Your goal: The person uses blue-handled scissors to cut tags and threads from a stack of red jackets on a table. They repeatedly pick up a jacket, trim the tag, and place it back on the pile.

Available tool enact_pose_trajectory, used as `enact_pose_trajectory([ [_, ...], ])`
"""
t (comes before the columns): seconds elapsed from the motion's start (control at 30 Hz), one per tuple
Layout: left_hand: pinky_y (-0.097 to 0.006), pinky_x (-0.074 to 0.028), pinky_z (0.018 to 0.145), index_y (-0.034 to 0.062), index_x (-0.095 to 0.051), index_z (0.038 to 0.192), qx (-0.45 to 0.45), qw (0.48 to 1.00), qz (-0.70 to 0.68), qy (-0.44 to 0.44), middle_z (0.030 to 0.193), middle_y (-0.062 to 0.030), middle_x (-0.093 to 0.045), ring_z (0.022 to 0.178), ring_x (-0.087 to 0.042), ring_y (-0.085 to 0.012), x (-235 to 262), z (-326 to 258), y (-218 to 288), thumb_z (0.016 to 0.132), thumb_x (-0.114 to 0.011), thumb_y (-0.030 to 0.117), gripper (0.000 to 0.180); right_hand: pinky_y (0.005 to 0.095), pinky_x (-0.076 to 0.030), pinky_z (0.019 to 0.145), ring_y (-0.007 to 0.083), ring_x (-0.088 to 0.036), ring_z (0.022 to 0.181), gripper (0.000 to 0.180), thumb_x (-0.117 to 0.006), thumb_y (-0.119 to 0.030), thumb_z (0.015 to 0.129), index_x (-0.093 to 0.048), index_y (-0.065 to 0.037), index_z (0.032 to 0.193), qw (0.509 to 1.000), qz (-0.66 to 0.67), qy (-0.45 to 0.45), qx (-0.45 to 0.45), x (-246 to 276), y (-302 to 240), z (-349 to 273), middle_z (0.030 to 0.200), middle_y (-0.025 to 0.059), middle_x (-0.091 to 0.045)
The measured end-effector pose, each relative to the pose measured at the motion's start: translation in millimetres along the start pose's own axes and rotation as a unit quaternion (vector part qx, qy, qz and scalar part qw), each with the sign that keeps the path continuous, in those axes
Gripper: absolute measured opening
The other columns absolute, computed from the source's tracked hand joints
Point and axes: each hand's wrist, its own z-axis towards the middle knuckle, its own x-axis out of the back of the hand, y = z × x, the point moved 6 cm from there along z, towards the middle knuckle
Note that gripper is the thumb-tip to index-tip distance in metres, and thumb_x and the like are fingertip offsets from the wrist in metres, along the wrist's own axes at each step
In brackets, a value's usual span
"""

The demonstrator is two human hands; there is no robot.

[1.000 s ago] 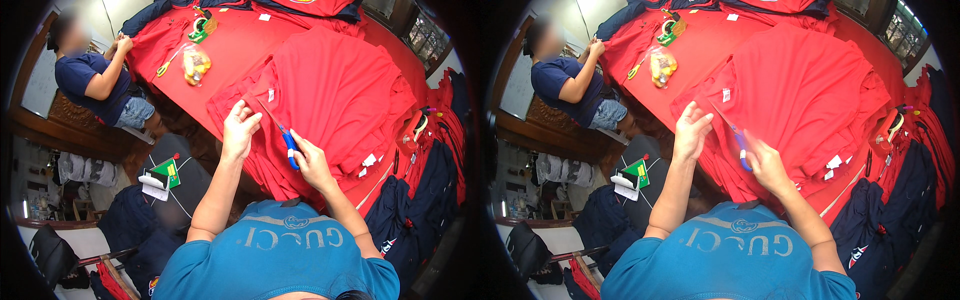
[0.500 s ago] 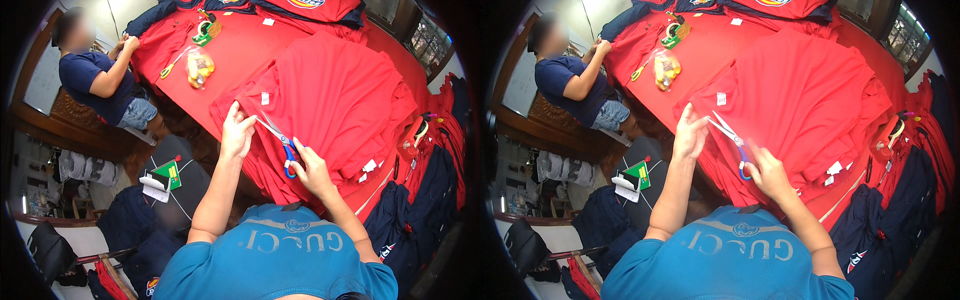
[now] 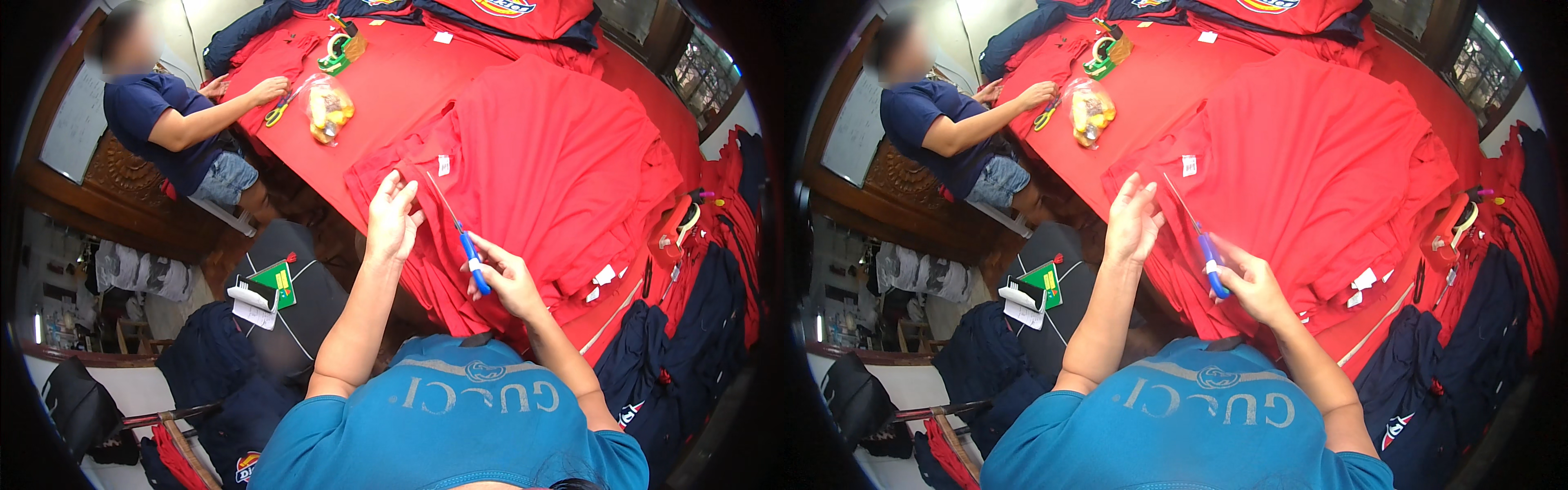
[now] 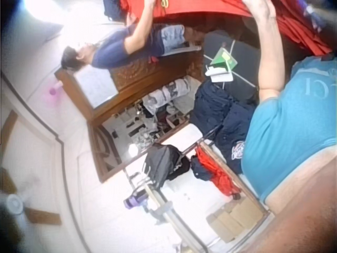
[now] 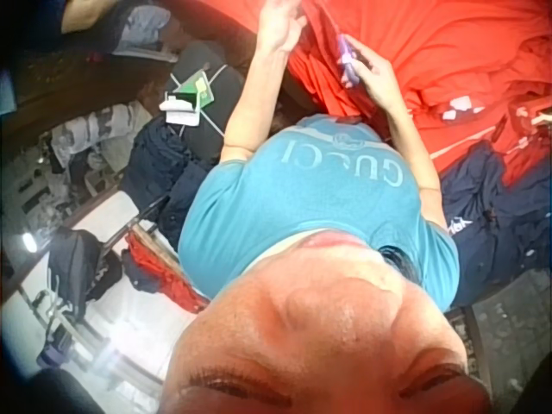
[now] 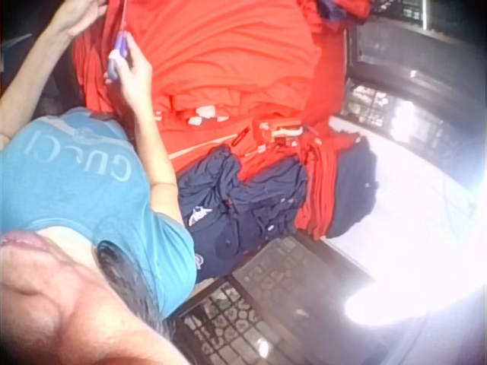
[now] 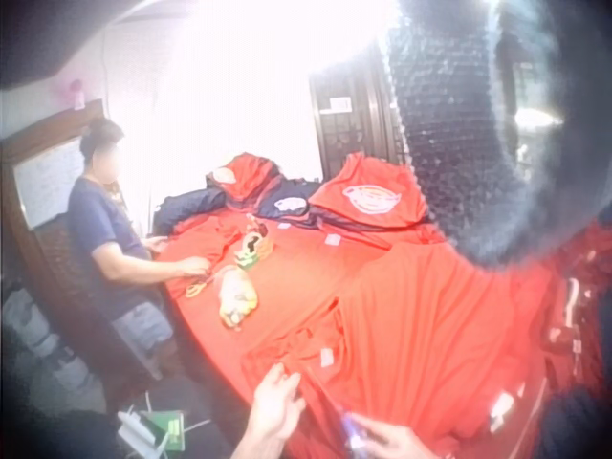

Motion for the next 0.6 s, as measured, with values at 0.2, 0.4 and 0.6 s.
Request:
enact_pose_trajectory([
  [0.2, -0.034, -0.048, 0.075, 0.0081, -0.044, 0.124, 0.009, 1.000, -0.019, -0.019, 0.111, -0.0049, -0.061, 0.098, -0.061, -0.0170, 3, 1, 1, 0.093, -0.058, 0.010, 0.034, 0.0258, -0.054, 0.056, 0.0191, -0.065, 0.067, 0.049, -0.051, -0.018, 0.098, -0.038, 0.007, 0.139, 0.947, 0.295, -0.106, -0.071, -10, 1, -4, 0.096, 0.0173, -0.063],
  [0.4, -0.033, -0.048, 0.072, 0.0092, -0.047, 0.119, 0.013, 1.000, -0.012, -0.008, 0.106, -0.0041, -0.063, 0.092, -0.063, -0.0169, 5, -1, 0, 0.093, -0.058, 0.010, 0.029, 0.0247, -0.053, 0.055, 0.0185, -0.063, 0.064, 0.049, -0.048, -0.018, 0.100, -0.036, 0.010, 0.137, 0.926, 0.353, -0.105, -0.085, -12, 9, -2, 0.094, 0.0168, -0.062],
  [0.6, -0.032, -0.050, 0.071, 0.0079, -0.048, 0.121, 0.014, 1.000, 0.006, -0.004, 0.104, -0.0030, -0.062, 0.090, -0.063, -0.0155, 9, -3, -6, 0.093, -0.058, 0.009, 0.030, 0.0239, -0.053, 0.055, 0.0165, -0.062, 0.063, 0.048, -0.050, -0.017, 0.099, -0.038, 0.008, 0.137, 0.929, 0.343, -0.096, -0.105, -11, 12, 2, 0.092, 0.0148, -0.063],
])
